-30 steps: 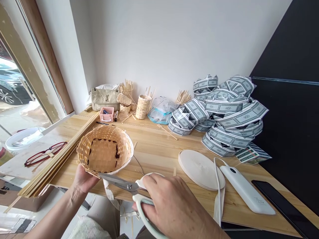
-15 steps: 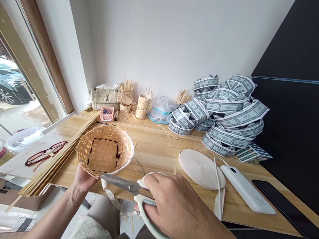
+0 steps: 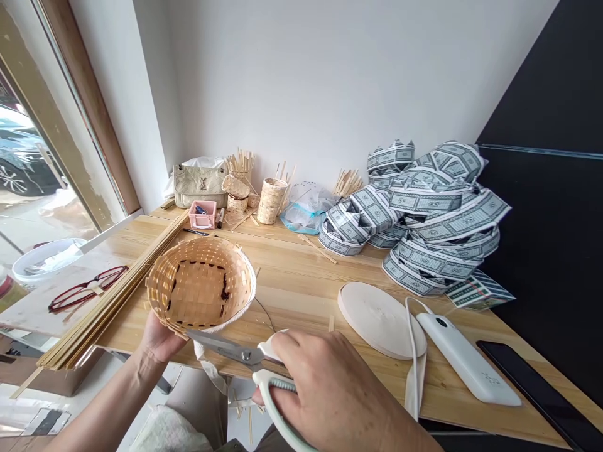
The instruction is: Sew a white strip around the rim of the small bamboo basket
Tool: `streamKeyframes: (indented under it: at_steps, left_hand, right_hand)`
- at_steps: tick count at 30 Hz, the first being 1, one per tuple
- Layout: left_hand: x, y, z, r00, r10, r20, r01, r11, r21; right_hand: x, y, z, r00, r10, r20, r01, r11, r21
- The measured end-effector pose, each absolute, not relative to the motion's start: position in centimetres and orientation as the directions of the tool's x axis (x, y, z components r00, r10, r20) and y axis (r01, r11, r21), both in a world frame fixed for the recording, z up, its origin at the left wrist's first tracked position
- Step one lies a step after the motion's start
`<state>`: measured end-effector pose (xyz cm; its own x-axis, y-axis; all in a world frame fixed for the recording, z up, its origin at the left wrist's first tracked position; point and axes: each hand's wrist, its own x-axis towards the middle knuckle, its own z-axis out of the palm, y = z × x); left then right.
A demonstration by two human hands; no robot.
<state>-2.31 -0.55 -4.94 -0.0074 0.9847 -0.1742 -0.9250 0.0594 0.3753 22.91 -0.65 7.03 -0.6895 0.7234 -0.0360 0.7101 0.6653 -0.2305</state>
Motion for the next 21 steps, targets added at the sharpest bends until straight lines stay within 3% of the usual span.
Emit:
streamKeyframes:
  at_steps: [14, 18, 21]
  left_hand:
    - [-2.3, -0.6, -5.2, 0.024, 0.986, -0.164, -0.919, 0.086, 0.385]
    - [-2.1, -0.5, -5.4, 0.052, 0.988, -0.148, -0.915, 0.106, 0.388]
    - [-2.5, -0.3, -5.8, 0.045, 0.991, -0.125, -0.919, 0.09, 0.384]
  right_hand:
    - [22.9, -0.2, 6.5, -0.727, 0.686, -0.026, 0.676, 0.709, -0.199]
    - [22.9, -0.2, 5.9, -0.771, 0.634, 0.052, 0.618, 0.766, -0.176]
    - [23.4, 0.1, 5.8, -0.767, 0.608, 0.204, 0.567, 0.792, -0.227]
